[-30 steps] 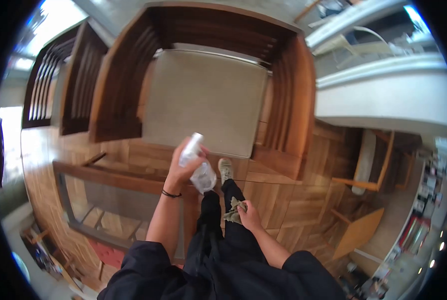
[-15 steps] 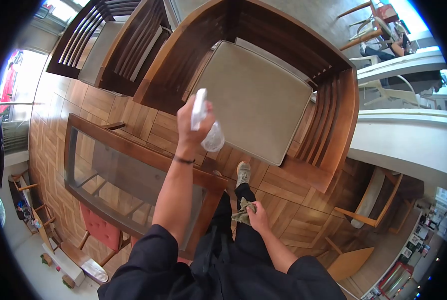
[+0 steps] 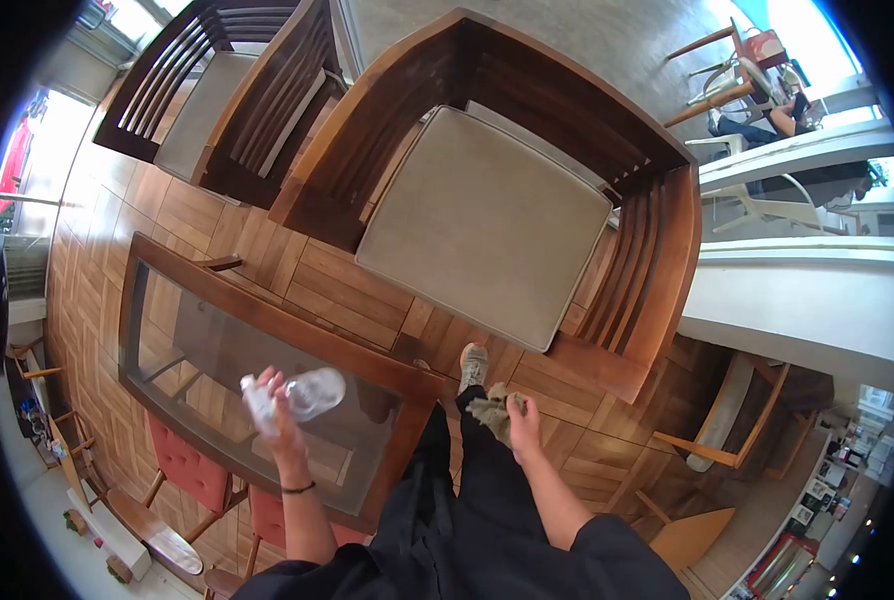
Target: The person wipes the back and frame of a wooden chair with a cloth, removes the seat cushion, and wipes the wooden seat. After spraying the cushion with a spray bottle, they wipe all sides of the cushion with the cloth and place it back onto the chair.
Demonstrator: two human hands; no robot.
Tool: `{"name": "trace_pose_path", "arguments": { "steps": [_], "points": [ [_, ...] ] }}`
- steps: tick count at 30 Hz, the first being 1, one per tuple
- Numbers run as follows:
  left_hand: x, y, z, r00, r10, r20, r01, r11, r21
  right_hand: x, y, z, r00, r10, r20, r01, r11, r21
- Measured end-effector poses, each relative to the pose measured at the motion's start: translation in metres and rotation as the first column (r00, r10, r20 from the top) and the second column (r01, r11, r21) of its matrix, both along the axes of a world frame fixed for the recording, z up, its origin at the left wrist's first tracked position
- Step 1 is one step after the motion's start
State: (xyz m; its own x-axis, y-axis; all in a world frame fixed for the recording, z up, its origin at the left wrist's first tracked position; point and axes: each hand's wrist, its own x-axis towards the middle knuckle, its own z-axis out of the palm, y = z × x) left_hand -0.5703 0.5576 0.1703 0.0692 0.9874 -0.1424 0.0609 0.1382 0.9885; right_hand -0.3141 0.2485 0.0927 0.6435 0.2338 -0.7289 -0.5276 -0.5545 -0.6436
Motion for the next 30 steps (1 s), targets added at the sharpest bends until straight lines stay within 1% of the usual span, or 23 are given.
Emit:
{"name": "trace_pose_path", "arguments": {
  "steps": [1,2,3,4,6,9,12,15,18,20,21,22,23,24,25,26,27,28,29,30],
  "points": [
    [-0.024,-0.006,-0.007,0.999,0.038,-0.034,-0.037,0.999,0.022,0.009,0.015,0.013,0.971,-0.114,-0.209,0.139,0.985,0.106],
    [-0.045,-0.010,-0.013,0.995,0.078,-0.066,-0.075,0.996,0.047,0.016,0.029,0.025,0.887,-0.195,-0.418,0.291,0.940,0.179],
    [-0.060,-0.012,-0.019,0.988,0.119,-0.095,-0.112,0.991,0.074,0.023,0.040,0.032,0.868,-0.113,-0.483,0.294,0.901,0.318],
    [-0.070,-0.013,-0.025,0.980,0.141,-0.137,-0.129,0.987,0.093,0.026,0.052,0.036,0.878,-0.078,-0.472,0.270,0.895,0.354],
    [-0.083,-0.015,-0.039,0.959,0.185,-0.216,-0.159,0.979,0.130,0.028,0.076,0.043,0.897,-0.011,-0.442,0.220,0.878,0.424],
    [-0.085,-0.016,-0.060,0.957,0.248,-0.149,-0.231,0.966,0.120,0.024,0.114,0.061,0.927,0.023,-0.374,0.172,0.860,0.481],
    [-0.082,-0.018,-0.078,0.960,0.271,-0.069,-0.262,0.959,0.112,0.019,0.134,0.060,0.948,0.032,-0.316,0.132,0.864,0.485],
    [-0.079,-0.022,-0.086,0.956,0.282,-0.085,-0.276,0.958,0.080,0.014,0.146,0.057,0.963,0.030,-0.268,0.110,0.864,0.492],
    [-0.086,-0.028,-0.099,0.950,0.264,-0.166,-0.244,0.960,0.135,0.016,0.163,0.056,0.978,-0.038,-0.203,0.118,0.911,0.396],
    [-0.087,-0.030,-0.098,0.958,0.267,-0.105,-0.259,0.963,0.080,0.031,0.186,0.048,0.999,-0.048,-0.015,0.050,0.939,0.341],
    [-0.088,-0.032,-0.097,0.960,0.271,-0.076,-0.267,0.962,0.053,0.041,0.209,0.057,1.000,-0.022,0.020,0.012,0.909,0.416],
    [-0.087,-0.033,-0.095,0.961,0.265,-0.082,-0.260,0.964,0.060,0.052,0.238,0.070,0.999,0.000,0.054,-0.026,0.872,0.489],
    [-0.085,-0.035,-0.094,0.962,0.257,-0.090,-0.252,0.965,0.069,0.066,0.267,0.075,0.983,0.077,0.167,-0.155,0.837,0.525],
    [-0.084,-0.037,-0.094,0.963,0.249,-0.099,-0.242,0.967,0.078,0.076,0.300,0.081,0.953,0.097,0.289,-0.260,0.753,0.605],
    [-0.084,-0.040,-0.097,0.961,0.243,-0.134,-0.231,0.968,0.098,0.078,0.338,0.105,0.869,0.127,0.479,-0.422,0.695,0.582],
    [-0.084,-0.042,-0.101,0.957,0.236,-0.171,-0.217,0.969,0.119,0.084,0.373,0.113,0.717,0.122,0.687,-0.610,0.587,0.532],
    [-0.083,-0.044,-0.104,0.951,0.228,-0.209,-0.202,0.970,0.138,0.081,0.405,0.127,0.535,0.110,0.838,-0.723,0.573,0.386],
    [-0.081,-0.047,-0.102,0.922,0.262,-0.285,-0.222,0.961,0.164,0.074,0.432,0.138,0.322,0.093,0.942,-0.798,0.561,0.218],
    [-0.075,-0.049,-0.096,0.886,0.294,-0.357,-0.239,0.952,0.191,0.065,0.453,0.141,0.100,0.108,0.989,-0.834,0.551,0.024],
    [-0.068,-0.053,-0.093,0.844,0.323,-0.427,-0.250,0.943,0.218,0.054,0.471,0.138,-0.127,0.119,0.985,-0.824,0.539,-0.171]
  ]
}}
